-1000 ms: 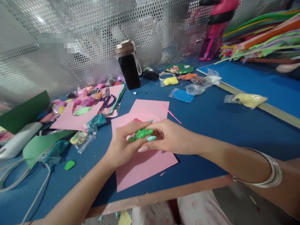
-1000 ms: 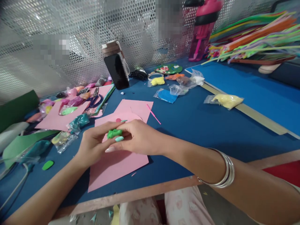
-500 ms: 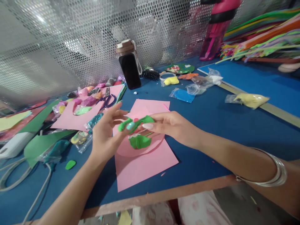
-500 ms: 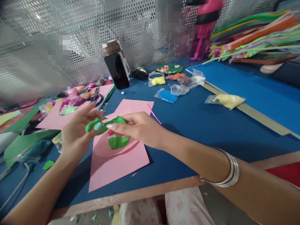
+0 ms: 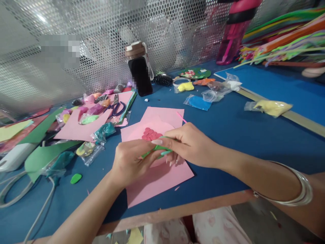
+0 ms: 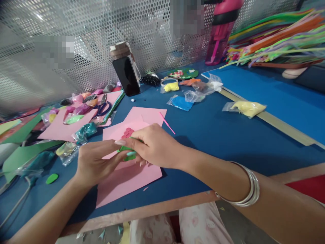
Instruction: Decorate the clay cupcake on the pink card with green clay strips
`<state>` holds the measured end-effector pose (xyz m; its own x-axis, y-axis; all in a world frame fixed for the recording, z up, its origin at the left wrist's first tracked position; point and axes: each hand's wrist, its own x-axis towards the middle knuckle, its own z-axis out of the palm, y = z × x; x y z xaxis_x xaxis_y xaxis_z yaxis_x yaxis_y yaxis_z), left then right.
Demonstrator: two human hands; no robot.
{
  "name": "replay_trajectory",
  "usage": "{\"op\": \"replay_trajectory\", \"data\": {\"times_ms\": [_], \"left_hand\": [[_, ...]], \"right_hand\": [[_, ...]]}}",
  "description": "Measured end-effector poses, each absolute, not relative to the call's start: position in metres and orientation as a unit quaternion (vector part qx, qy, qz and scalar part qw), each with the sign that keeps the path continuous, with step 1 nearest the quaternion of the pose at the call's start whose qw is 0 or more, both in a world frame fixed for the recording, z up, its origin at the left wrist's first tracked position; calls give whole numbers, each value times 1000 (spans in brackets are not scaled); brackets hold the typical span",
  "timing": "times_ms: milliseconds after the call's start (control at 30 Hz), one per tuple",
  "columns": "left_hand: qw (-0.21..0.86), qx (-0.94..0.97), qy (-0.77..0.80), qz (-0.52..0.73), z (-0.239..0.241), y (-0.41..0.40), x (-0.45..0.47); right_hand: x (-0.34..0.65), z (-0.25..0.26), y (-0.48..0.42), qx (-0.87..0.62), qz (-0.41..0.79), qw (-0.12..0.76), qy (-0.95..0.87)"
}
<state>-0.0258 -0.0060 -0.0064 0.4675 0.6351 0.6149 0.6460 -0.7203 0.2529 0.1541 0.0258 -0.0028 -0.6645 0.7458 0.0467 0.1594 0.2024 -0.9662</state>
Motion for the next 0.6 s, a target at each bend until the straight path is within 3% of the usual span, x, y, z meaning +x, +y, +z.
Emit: {"op": "replay_trajectory", "data": {"times_ms": [67, 200, 333, 600], "left_hand": [[6, -827, -406, -388, -5, -8, -28], [0, -693, -527, -492, -5, -8, -36], [-53, -659, -501, -558, -5, -6, -40], [-310, -738, -448, -398, -9, -3, -25]], "right_hand": [[154, -3, 28, -314, 545, 307, -715], [154, -2, 36, -278, 700, 311, -579], [152, -1, 40, -239, 771, 328, -491], [143, -12, 24, -185, 715, 249, -627]]}}
